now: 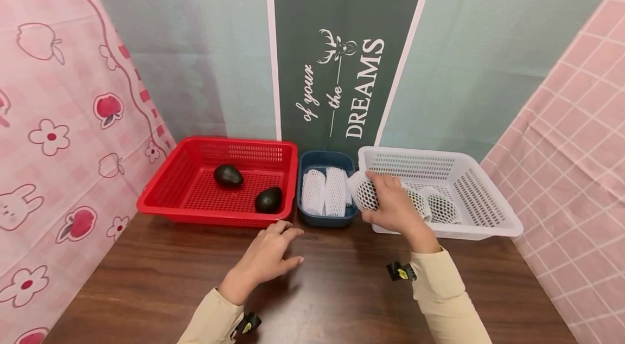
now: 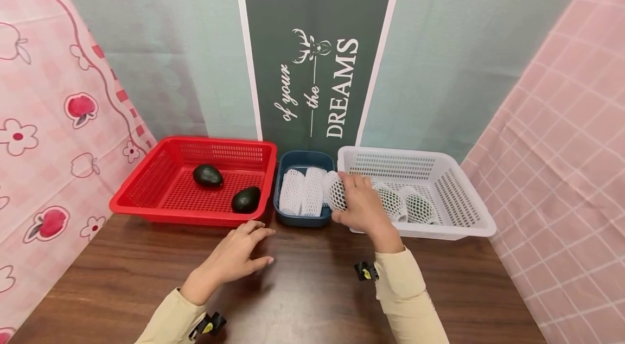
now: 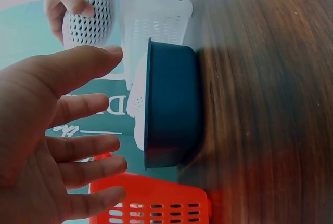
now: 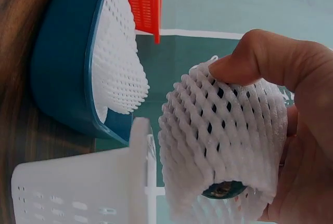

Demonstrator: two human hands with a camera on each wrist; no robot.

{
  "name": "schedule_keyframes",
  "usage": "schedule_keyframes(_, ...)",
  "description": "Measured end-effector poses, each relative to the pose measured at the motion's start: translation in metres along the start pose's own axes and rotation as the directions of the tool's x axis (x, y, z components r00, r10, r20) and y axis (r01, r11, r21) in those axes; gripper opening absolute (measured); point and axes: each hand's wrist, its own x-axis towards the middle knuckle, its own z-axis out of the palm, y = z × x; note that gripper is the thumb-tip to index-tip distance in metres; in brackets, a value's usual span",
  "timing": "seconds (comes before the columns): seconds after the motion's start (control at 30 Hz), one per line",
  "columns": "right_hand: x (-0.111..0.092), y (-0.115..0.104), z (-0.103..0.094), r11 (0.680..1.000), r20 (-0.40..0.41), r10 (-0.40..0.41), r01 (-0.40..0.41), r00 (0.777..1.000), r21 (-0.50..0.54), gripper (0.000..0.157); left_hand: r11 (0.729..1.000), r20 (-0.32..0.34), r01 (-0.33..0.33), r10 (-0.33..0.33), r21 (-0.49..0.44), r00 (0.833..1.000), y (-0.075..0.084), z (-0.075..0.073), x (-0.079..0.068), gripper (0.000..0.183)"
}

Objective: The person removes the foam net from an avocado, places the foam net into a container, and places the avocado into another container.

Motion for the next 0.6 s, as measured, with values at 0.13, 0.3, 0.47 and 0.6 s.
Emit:
schedule_keyframes(0.13,-0.002,-0.004,0.006,0.999,0.0,-0.044,0.044,0.999,0.017,0.081,1.0,-0.006,0.015,-0.015,-0.004,1.0,-0.004,0.0,-0.005,0.047)
schedule_keyframes(0.3,-0.003,-0.011,0.009,0.997,-0.006,-0.074,0.074,0.997,-0.009,0.079,1.0,-0.025,0.026,-0.026,-0.013,0.999,-0.008,-0.001,-0.009,0.047)
schedule_keyframes(0.47,-0.006,-0.019,0.011,0.993,-0.018,-0.117,0.117,0.993,-0.009,0.078,0.999,-0.033,0.047,-0.048,-0.026,0.998,-0.012,-0.003,-0.014,0.047)
schedule_keyframes(0.6,-0.008,-0.023,0.018,0.986,-0.018,-0.167,0.167,0.986,0.0,0.076,0.997,-0.03,0.07,-0.07,-0.028,0.997,-0.015,-0.004,-0.019,0.047)
